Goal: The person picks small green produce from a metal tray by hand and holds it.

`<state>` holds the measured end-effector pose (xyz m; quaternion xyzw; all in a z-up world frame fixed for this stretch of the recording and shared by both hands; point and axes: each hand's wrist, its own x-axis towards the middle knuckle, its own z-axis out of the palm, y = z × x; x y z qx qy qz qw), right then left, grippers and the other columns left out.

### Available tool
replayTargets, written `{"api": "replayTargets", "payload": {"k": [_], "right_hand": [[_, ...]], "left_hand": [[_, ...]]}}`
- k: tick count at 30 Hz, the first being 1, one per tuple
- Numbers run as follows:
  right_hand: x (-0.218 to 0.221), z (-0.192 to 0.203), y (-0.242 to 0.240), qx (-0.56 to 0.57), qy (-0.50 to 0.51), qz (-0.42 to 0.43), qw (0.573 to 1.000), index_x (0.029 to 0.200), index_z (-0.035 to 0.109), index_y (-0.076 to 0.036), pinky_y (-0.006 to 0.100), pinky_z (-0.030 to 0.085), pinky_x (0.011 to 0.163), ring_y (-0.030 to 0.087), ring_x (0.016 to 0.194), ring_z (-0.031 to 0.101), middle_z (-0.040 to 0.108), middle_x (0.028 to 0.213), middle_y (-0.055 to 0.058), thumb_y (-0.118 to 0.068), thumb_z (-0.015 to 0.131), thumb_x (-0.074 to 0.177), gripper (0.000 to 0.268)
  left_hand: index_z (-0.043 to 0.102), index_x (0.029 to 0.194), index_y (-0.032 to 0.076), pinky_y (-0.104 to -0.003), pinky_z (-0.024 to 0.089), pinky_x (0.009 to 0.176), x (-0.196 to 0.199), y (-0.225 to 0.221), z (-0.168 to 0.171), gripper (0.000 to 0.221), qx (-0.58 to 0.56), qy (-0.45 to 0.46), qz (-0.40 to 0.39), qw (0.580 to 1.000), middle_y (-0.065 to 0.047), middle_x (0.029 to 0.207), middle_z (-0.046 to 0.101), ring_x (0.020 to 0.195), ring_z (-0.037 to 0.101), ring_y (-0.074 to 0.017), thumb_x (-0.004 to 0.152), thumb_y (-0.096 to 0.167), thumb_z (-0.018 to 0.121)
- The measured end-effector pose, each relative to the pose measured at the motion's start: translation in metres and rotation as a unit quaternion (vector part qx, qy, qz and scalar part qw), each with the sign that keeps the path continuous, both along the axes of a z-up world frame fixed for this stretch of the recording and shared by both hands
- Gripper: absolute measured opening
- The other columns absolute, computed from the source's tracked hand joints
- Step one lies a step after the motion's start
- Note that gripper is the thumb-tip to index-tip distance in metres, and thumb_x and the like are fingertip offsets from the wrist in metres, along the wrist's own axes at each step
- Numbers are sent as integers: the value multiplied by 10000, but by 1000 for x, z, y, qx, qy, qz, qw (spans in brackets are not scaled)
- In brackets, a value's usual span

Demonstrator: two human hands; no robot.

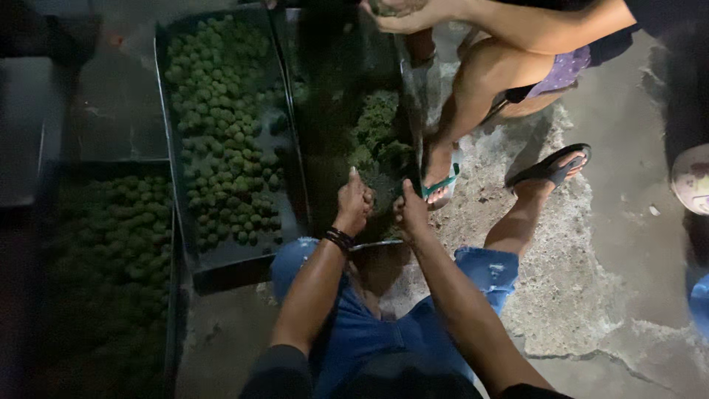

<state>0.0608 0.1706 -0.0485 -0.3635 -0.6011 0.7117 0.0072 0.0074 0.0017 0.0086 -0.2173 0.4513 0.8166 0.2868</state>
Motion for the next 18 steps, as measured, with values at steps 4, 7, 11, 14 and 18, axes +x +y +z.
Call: {"api": "replayTargets", "payload": {"k": [4, 7, 11, 14, 18], "right_hand": [[-5, 49, 2, -257, 43, 18, 965, 912, 653, -129, 342, 507, 569, 211, 687, 665, 696, 876, 62, -350, 573, 926, 236], [-6, 60, -1, -237, 34, 29, 971, 1011, 673, -172, 298, 476, 583, 146, 721, 640, 692, 937, 8, -312, 621, 955, 159], [-4, 37, -9, -248, 32, -76, 965, 847, 598, -193, 276, 406, 503, 131, 597, 555, 600, 735, -15, -568, 706, 969, 409], [-3, 8, -10, -58, -58, -39, 996, 731, 524, -137, 304, 292, 410, 166, 474, 398, 469, 605, 11, -746, 639, 933, 651], [-3, 3, -1, 13, -82, 15, 996, 742, 574, -85, 290, 344, 434, 165, 506, 440, 511, 635, 36, -725, 591, 969, 680]], "left_hand": [[588, 840, 91, -318, 424, 505, 4, -5, 30, 459, 71, 24, 4, 997, -53, 762, 564, 578, 489, -137, 1105, 421, 409], [660, 981, 81, -348, 556, 641, -1, 1, 36, 313, 131, -19, 8, 991, -66, 907, 671, 716, 638, -157, 1092, 296, 462], [614, 859, 172, -259, 295, 433, -6, 4, 7, 379, 92, -24, 13, 995, 1, 740, 603, 515, 438, -89, 1071, 477, 538], [429, 640, 200, -288, 294, 331, -1, 7, -16, 587, 62, 28, -15, 998, 14, 521, 424, 358, 338, -127, 1031, 629, 513], [419, 656, 198, -293, 328, 408, -5, 6, -12, 561, 26, 14, -1, 1000, 22, 554, 386, 454, 391, -126, 1046, 586, 531]]}}
